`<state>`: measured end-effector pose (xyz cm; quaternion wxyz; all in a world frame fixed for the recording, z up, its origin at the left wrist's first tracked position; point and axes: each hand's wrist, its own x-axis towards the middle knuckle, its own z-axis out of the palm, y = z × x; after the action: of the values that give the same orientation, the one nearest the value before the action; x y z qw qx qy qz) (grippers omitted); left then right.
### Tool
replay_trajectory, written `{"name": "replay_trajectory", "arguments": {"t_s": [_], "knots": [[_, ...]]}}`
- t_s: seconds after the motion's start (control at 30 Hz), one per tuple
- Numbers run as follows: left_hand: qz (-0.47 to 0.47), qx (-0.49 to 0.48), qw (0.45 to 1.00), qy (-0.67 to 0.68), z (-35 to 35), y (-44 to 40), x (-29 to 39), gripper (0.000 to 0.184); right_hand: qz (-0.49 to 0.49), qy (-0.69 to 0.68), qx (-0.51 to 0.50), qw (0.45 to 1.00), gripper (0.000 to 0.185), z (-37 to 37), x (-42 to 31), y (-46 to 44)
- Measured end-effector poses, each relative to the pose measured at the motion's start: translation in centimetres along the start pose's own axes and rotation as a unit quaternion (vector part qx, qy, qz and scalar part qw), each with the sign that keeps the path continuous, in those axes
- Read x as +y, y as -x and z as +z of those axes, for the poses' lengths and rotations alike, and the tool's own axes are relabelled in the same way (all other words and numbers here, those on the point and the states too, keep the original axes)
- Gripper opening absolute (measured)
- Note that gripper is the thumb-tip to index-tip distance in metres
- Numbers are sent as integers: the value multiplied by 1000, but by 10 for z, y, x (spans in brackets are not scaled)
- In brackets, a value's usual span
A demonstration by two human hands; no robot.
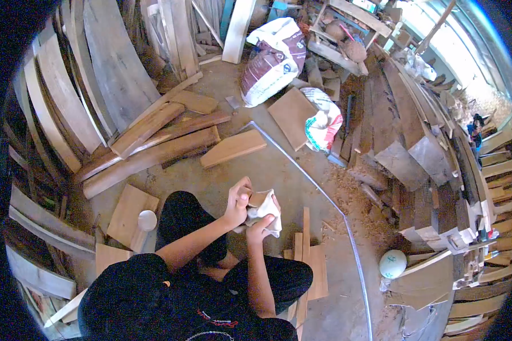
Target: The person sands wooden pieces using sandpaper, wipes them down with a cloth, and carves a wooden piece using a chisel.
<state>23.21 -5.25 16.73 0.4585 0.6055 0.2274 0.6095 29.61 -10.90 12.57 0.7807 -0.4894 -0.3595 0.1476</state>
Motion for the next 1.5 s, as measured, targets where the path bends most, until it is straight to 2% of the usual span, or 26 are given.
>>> {"name": "replay_trajectory", "arguments": {"t_s": [0.1, 0.2, 0.23, 0.33, 0.37, 0.4, 0.47, 0.5, 0.53, 0.6, 0.63, 0.73, 0.83, 0.97, 1.1, 1.2, 1.23, 1.33, 1.37, 1.4, 1.47, 1.5], "knots": [[31, 40, 999, -16, -5, -9, -9, 62, 48, -20, 1, 999, 53, 3, 25, 2], [-13, 36, 999, 14, -15, -10, -15, 55, 101, 52, 8, 993, 57, 6, 34, 8], [-15, 119, 993, 20, -11, -4, -36, 48, 167, 40, 17, 985, 50, 1, 37, 11], [-25, 83, 996, 36, -32, -7, -17, 45, 129, 133, 16, 983, 41, -30, 73, 24], [2, 79, 997, -9, -34, -5, -9, 48, 94, 117, -5, 989, 38, -38, 74, 25], [8, 69, 997, -14, -33, -1, -3, 49, 125, 94, -17, 988, 37, -44, 77, 24], [16, 47, 999, -23, -25, 15, 7, 51, 189, 50, -37, 980, 43, -48, 60, 25], [15, 55, 997, -51, -17, 24, 5, 53, 170, 23, 32, 985, 46, -40, 58, 27], [20, 61, 995, -71, -8, 31, 23, 49, 168, -1, 46, 985, 49, -31, 30, 23], [24, 20, 991, -132, 5, 44, 41, 44, 159, -53, 71, 983, 54, -8, -50, 14], [15, 12, 992, -128, 8, 48, 50, 43, 87, -62, 29, 994, 60, -2, -74, 11], [-7, -8, 993, -120, 9, 46, 64, 40, 49, 22, 41, 998, 59, 1, -87, 14], [-16, -20, 995, -100, 6, 36, 60, 37, 73, 61, 66, 993, 56, 8, -89, 13], [-38, -31, 998, -42, 4, 18, 40, 34, 41, -1, 31, 999, 58, 15, -74, 4], [-46, -17, 998, -29, 9, -1, 31, 35, 102, 24, 72, 992, 66, 6, -35, 3], [4, -92, 993, -68, 8, -14, 32, 34, 96, -18, 93, 991, 68, -9, -9, 3], [5, -89, 994, -64, 11, -14, 34, 32, 97, -6, 103, 990, 69, -10, -10, 2], [-105, -106, 989, 6, 17, -8, 30, 32, 138, -11, 153, 978, 70, -18, 9, 12], [-84, -38, 995, -24, 21, -7, 34, 35, 142, 17, 95, 985, 72, -40, 44, 21], [-100, -47, 994, -15, 19, -7, 29, 36, 184, 16, 78, 980, 70, -50, 57, 33], [-129, -61, 990, 4, 10, -10, 14, 38, 175, 142, 6, 974, 62, -81, 93, 61], [-112, -32, 993, 23, 9, -12, 18, 40, 183, 135, -11, 974, 59, -90, 96, 72]]}}
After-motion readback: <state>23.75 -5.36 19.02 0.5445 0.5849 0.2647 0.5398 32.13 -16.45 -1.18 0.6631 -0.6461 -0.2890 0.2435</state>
